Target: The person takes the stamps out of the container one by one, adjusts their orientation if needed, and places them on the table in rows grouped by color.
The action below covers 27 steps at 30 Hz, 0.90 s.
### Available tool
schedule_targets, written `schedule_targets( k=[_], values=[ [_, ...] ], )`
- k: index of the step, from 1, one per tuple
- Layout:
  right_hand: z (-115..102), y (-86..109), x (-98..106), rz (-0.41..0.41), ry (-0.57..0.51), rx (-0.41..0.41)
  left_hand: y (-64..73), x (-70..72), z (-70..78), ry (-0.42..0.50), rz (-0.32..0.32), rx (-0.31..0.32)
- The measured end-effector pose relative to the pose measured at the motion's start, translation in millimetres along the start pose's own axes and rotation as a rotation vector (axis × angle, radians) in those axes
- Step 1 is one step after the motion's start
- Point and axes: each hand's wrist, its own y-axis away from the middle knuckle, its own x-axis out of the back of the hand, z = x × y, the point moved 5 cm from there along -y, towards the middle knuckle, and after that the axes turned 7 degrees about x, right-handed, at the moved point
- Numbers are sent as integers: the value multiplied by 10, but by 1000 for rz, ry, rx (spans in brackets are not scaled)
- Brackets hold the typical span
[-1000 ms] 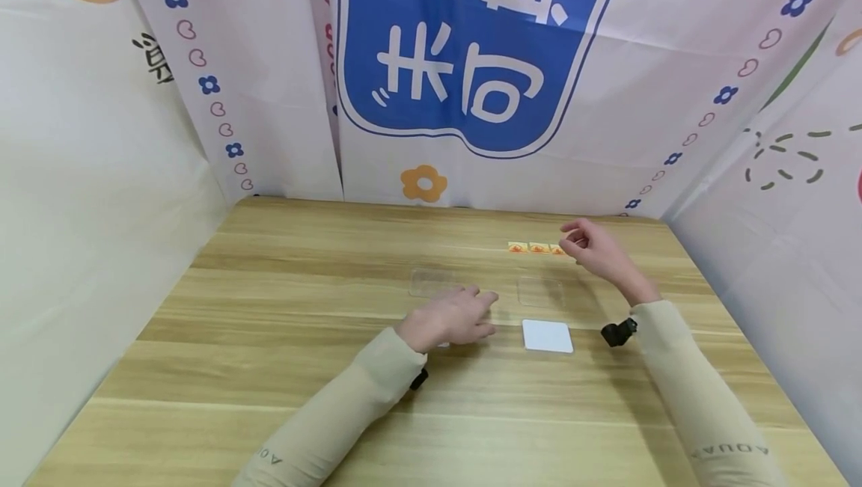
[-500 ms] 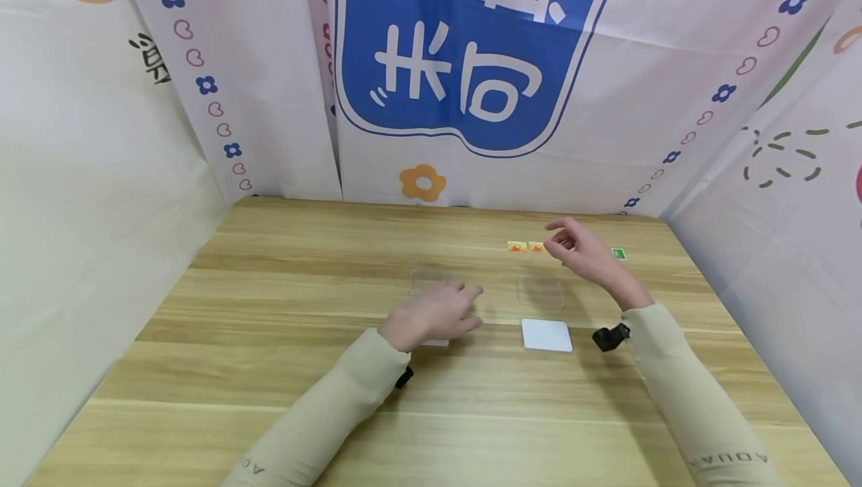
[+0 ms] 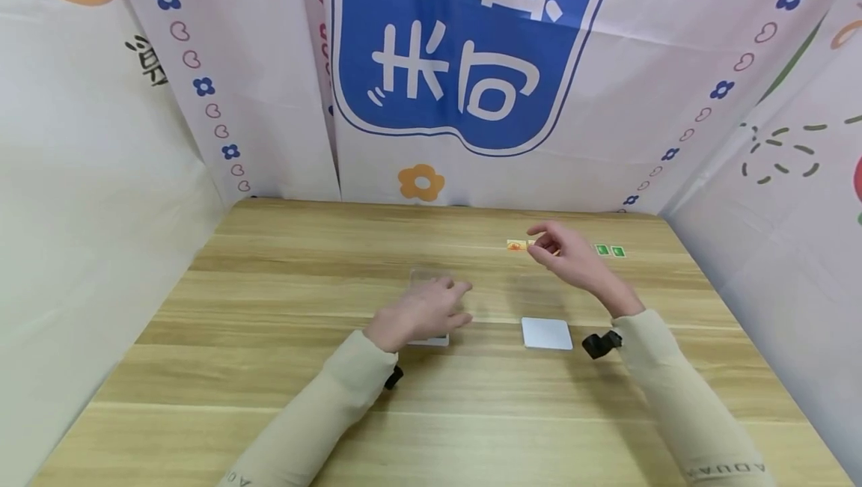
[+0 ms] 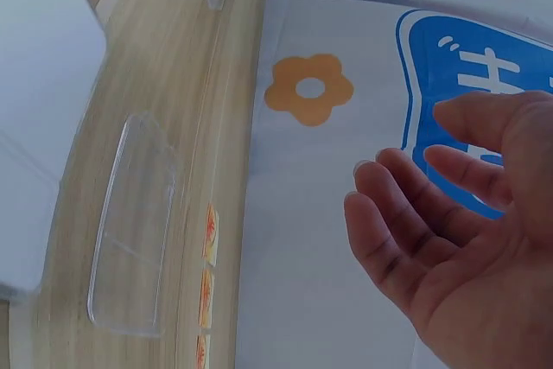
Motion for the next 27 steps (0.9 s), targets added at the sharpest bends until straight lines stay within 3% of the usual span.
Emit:
schedule_targets(
  k=[15,27],
  values=[
    [-202,-36,-155,-12,-77,39,86,48,-177,50,35,-1],
    [-345,-141,-332,-31,-137,60,156,-13,-331,129,30,5]
  ],
)
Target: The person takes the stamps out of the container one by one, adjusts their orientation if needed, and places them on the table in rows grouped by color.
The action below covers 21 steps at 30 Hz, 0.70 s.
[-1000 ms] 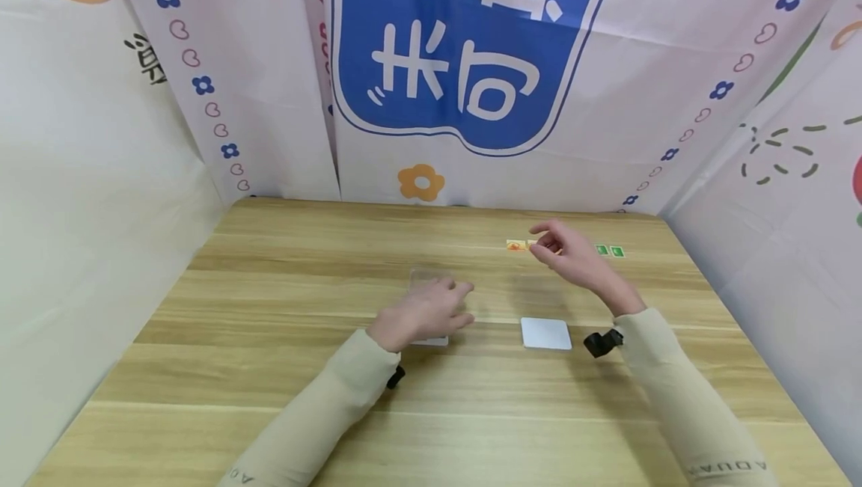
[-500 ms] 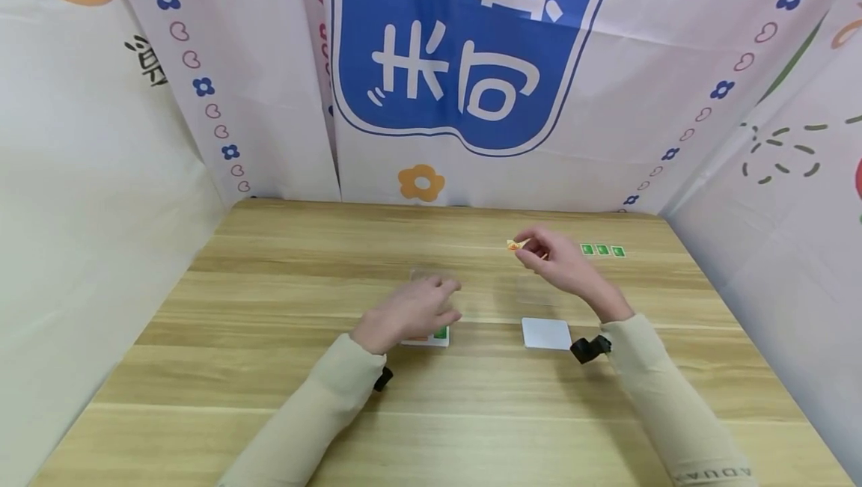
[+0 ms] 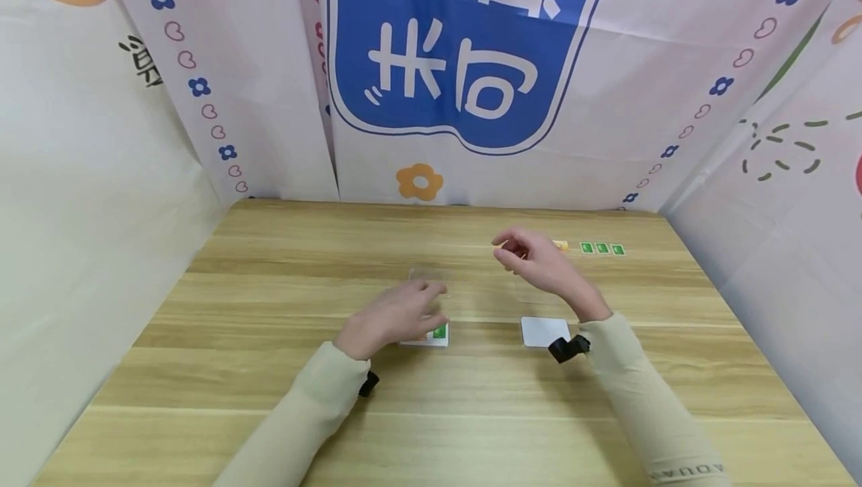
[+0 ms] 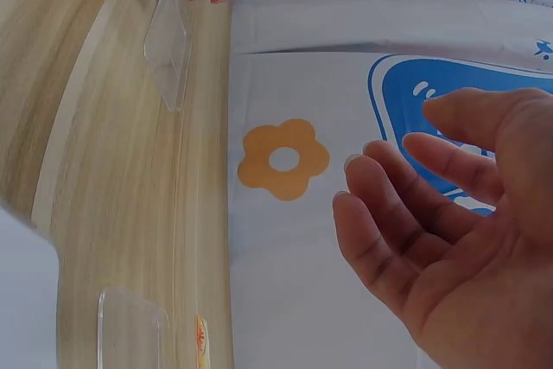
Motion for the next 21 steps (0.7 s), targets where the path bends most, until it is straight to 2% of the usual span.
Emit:
schedule_targets(
  k=[10,17,21],
  values=[
    [-38,-24,-194,-55,1,-32,92,25,-123,28,-13,-4],
    [-69,-52,-345,-79,48,0,137,32,-208,39,-10,20],
    [-71,-57,-419,-94,39,5,155,15,-250,23,-1,20]
  ],
)
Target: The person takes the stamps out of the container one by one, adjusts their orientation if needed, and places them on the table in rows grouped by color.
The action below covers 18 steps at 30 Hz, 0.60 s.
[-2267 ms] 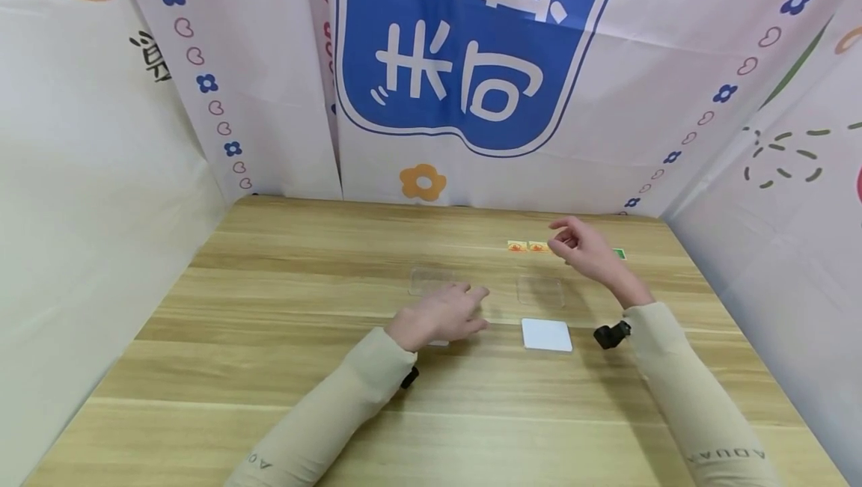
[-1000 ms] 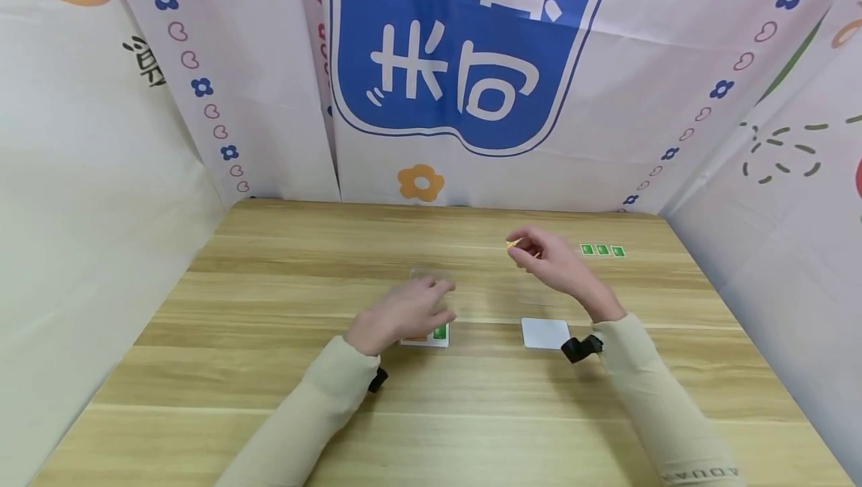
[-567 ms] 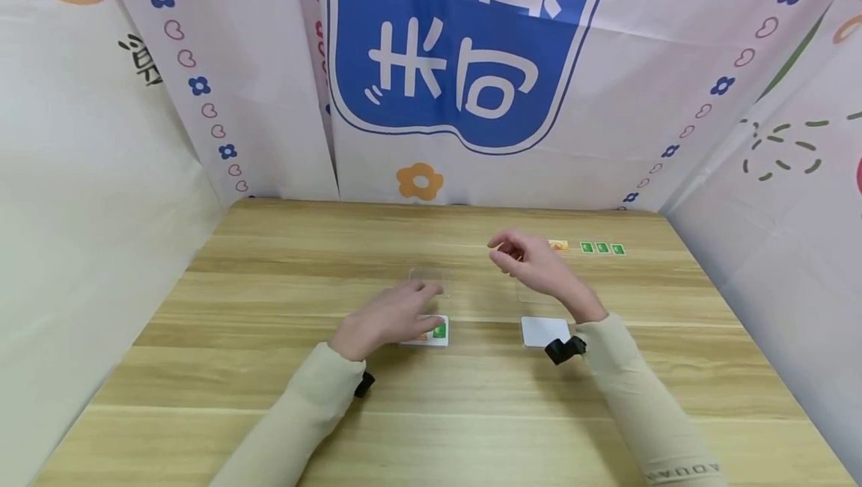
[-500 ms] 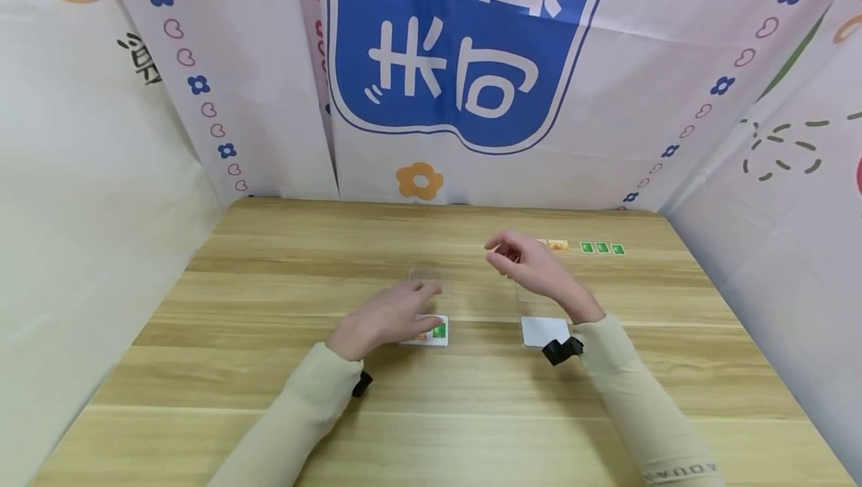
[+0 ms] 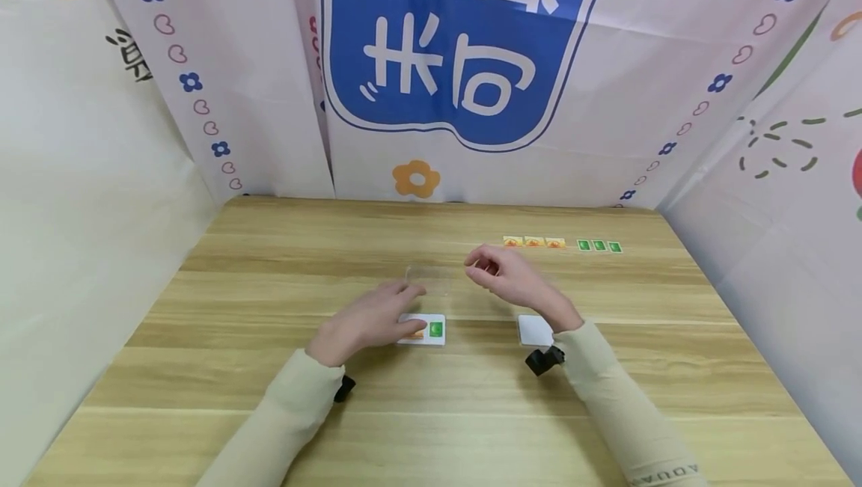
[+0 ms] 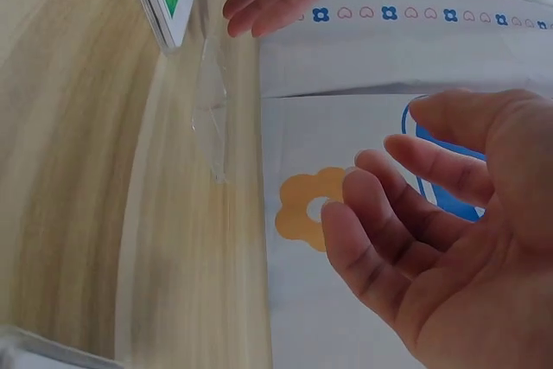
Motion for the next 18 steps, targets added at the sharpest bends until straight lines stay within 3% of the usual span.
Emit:
schedule_targets(
  k=[7,18],
  values=[
    [-16,-40,-108,-5,-20,14,24,-39,-68,-35,21,-10],
    [-58,-95,-321,-56,-32,50,30,-95,-141,-25,4,20]
  ],
)
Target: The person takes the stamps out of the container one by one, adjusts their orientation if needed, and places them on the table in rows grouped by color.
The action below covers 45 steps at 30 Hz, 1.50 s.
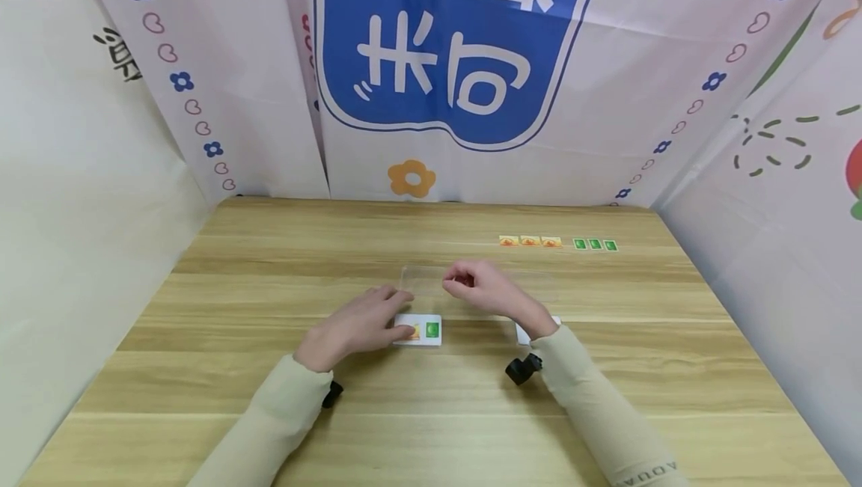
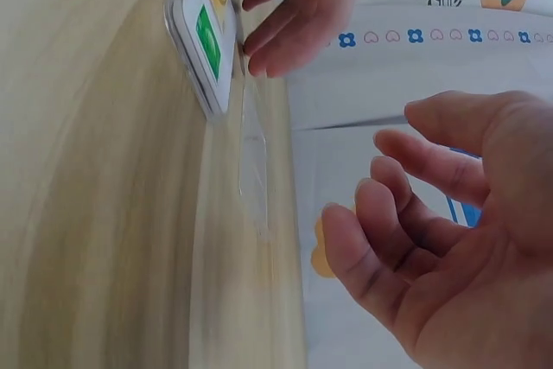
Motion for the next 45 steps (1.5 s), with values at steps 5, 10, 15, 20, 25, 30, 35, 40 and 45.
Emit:
schedule_targets(
  k=[5,10,15,20,25,30,35,40,45],
  values=[
    [-19,-24,-95,-27,2,4,13,-19,-38,-1,11,2],
    [-23,-46,-193,-58,8,4,34,-36,-82,-15,35,-6],
    [-49,-58,-278,-90,-16,6,52,-56,-117,-25,35,-3],
    [-91,-66,-324,-102,-19,-1,59,-46,-144,-31,22,2],
    [-108,-76,-396,-122,16,17,50,-46,-147,-14,-13,0],
    [-118,-86,-468,-154,38,34,46,-69,-153,-3,-42,12],
    [-125,-97,-492,-139,58,28,57,-86,-165,6,-51,31],
    [-124,-81,-533,-149,83,9,71,-76,-164,6,-55,31],
    [-134,-67,-580,-174,85,-14,82,-63,-166,4,-57,25]
  ],
)
